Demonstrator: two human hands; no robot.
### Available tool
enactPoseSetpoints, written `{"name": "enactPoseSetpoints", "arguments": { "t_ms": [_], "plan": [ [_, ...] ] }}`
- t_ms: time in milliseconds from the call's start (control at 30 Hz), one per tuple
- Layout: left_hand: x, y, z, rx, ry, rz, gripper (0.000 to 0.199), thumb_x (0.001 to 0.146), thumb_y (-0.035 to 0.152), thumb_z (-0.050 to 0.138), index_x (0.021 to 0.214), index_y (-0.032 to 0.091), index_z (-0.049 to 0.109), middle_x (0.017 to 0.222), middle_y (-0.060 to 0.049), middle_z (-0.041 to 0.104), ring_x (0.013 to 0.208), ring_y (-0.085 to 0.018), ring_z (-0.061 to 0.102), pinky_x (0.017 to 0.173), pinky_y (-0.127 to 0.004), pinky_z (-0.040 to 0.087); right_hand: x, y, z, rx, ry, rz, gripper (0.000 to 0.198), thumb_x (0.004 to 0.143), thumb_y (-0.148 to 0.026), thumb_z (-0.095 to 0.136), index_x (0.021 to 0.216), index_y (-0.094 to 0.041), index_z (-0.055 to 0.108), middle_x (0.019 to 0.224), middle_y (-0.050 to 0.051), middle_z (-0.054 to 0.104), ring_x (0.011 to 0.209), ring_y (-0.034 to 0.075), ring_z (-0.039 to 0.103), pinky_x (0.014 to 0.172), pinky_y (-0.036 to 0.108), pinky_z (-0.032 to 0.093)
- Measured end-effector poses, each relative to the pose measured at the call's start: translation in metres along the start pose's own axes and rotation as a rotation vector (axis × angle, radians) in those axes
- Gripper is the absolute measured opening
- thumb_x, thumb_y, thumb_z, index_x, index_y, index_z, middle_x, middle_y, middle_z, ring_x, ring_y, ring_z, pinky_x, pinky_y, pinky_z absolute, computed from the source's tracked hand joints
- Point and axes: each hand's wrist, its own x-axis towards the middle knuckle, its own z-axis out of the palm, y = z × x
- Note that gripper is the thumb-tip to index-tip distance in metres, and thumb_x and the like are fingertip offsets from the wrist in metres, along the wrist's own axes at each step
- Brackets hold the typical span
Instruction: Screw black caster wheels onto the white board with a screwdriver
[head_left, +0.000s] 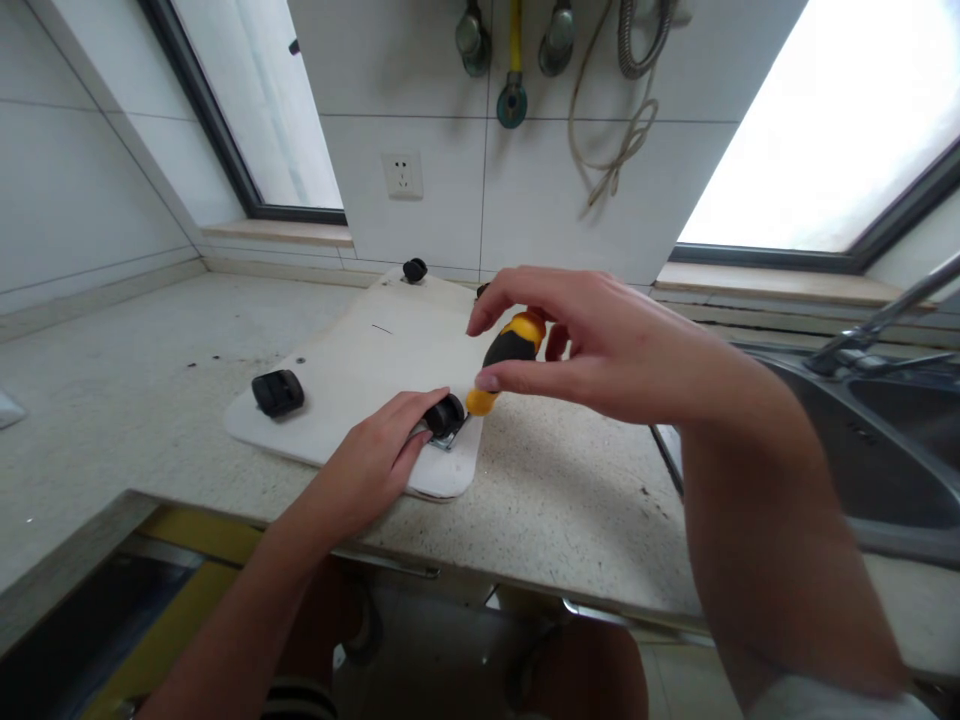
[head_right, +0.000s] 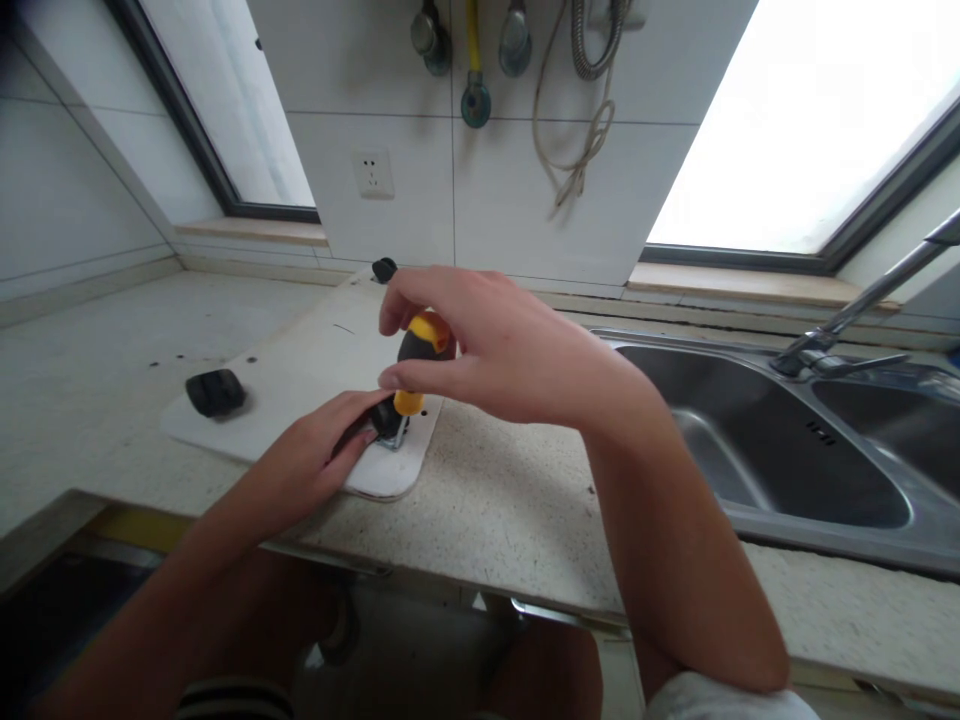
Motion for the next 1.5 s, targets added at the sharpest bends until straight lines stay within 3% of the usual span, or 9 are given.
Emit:
{"name": "enactPoseSetpoints", "arguments": {
  "t_ms": [100, 267, 400, 600, 1100, 1233, 1333, 1433, 1500],
  "plan": [
    [0.0, 0.001, -0.001, 0.002, -0.008, -0.007, 0.045, 0.111, 0.019, 0.049, 0.155, 0.023, 0.058, 0.147, -0.012, 0.071, 0.134, -0.028, 0.069, 0.12, -0.047, 0.055, 0.002, 0.003, -0.002, 0.148, -0.092, -0.054, 0.034, 0.099, -0.048, 0.077, 0.122, -0.023, 0.074, 0.11, 0.002, 0.075, 0.087, 0.014, 0.062, 0.079, 0.031, 0.041],
    [0.001, 0.001, 0.001, 0.001, -0.003, -0.014, 0.047, 0.109, 0.014, 0.05, 0.154, 0.023, 0.059, 0.139, -0.01, 0.073, 0.127, -0.028, 0.072, 0.116, -0.047, 0.057, 0.017, -0.018, 0.031, -0.129, 0.198, 0.171, 0.05, 0.099, -0.067, 0.072, 0.083, -0.021, 0.063, 0.073, -0.002, 0.057, 0.07, 0.012, 0.041, 0.074, 0.034, 0.031],
    [0.0, 0.001, 0.001, -0.014, -0.011, -0.032, 0.046, 0.109, 0.015, 0.05, 0.153, 0.025, 0.058, 0.139, -0.01, 0.073, 0.127, -0.028, 0.071, 0.117, -0.048, 0.057, 0.016, -0.026, 0.033, -0.118, 0.198, 0.208, 0.055, 0.1, -0.071, 0.067, 0.079, -0.021, 0.056, 0.073, -0.003, 0.054, 0.069, 0.012, 0.038, 0.074, 0.034, 0.03],
    [0.0, 0.001, 0.0, -0.028, 0.005, -0.026, 0.043, 0.111, 0.017, 0.044, 0.15, 0.024, 0.061, 0.145, -0.01, 0.071, 0.132, -0.028, 0.07, 0.118, -0.048, 0.056, 0.001, -0.012, 0.002, 0.057, -0.039, 0.086, 0.036, 0.1, -0.058, 0.073, 0.098, -0.022, 0.07, 0.083, -0.004, 0.066, 0.071, 0.011, 0.051, 0.071, 0.032, 0.031],
    [0.003, 0.005, -0.001, 0.01, 0.061, 0.005, 0.048, 0.11, 0.009, 0.04, 0.154, 0.021, 0.058, 0.148, -0.014, 0.07, 0.138, -0.026, 0.068, 0.122, -0.051, 0.055, 0.014, -0.021, 0.022, -0.217, 0.252, 0.322, 0.073, 0.091, -0.082, 0.069, 0.059, -0.022, 0.042, 0.057, -0.002, 0.041, 0.059, 0.011, 0.027, 0.066, 0.036, 0.022],
    [-0.017, 0.011, -0.023, 0.167, 0.259, 0.1, 0.046, 0.111, 0.01, 0.046, 0.153, 0.022, 0.06, 0.145, -0.013, 0.073, 0.136, -0.026, 0.069, 0.118, -0.049, 0.058, 0.01, -0.024, 0.02, -0.176, 0.327, 0.243, 0.071, 0.093, -0.083, 0.065, 0.06, -0.023, 0.049, 0.055, -0.002, 0.043, 0.056, 0.012, 0.03, 0.063, 0.036, 0.026],
    [-0.042, 0.0, -0.058, 0.293, 0.673, 0.158, 0.026, 0.108, 0.016, 0.057, 0.127, 0.024, 0.072, 0.118, -0.008, 0.081, 0.109, -0.025, 0.077, 0.1, -0.044, 0.063, 0.006, -0.025, 0.014, -0.142, 0.455, 0.229, 0.067, 0.096, -0.081, 0.063, 0.062, -0.024, 0.056, 0.053, -0.003, 0.04, 0.054, 0.012, 0.03, 0.064, 0.037, 0.029],
    [-0.056, -0.04, -0.102, 0.309, 0.988, -0.117, 0.022, 0.112, 0.027, 0.05, 0.112, 0.024, 0.071, 0.103, -0.007, 0.077, 0.093, -0.024, 0.074, 0.088, -0.041, 0.062, 0.004, -0.023, 0.013, -0.155, 0.52, 0.213, 0.064, 0.097, -0.079, 0.063, 0.065, -0.024, 0.063, 0.052, -0.002, 0.04, 0.054, 0.013, 0.031, 0.063, 0.038, 0.028],
    [-0.054, -0.082, -0.129, 0.347, 0.9, -0.45, 0.031, 0.114, 0.032, 0.04, 0.126, 0.021, 0.067, 0.114, -0.01, 0.077, 0.103, -0.025, 0.075, 0.092, -0.041, 0.062, 0.005, -0.02, 0.015, -0.174, 0.55, 0.202, 0.062, 0.097, -0.077, 0.063, 0.066, -0.024, 0.066, 0.051, -0.002, 0.042, 0.053, 0.013, 0.032, 0.063, 0.038, 0.029]
  ]
}}
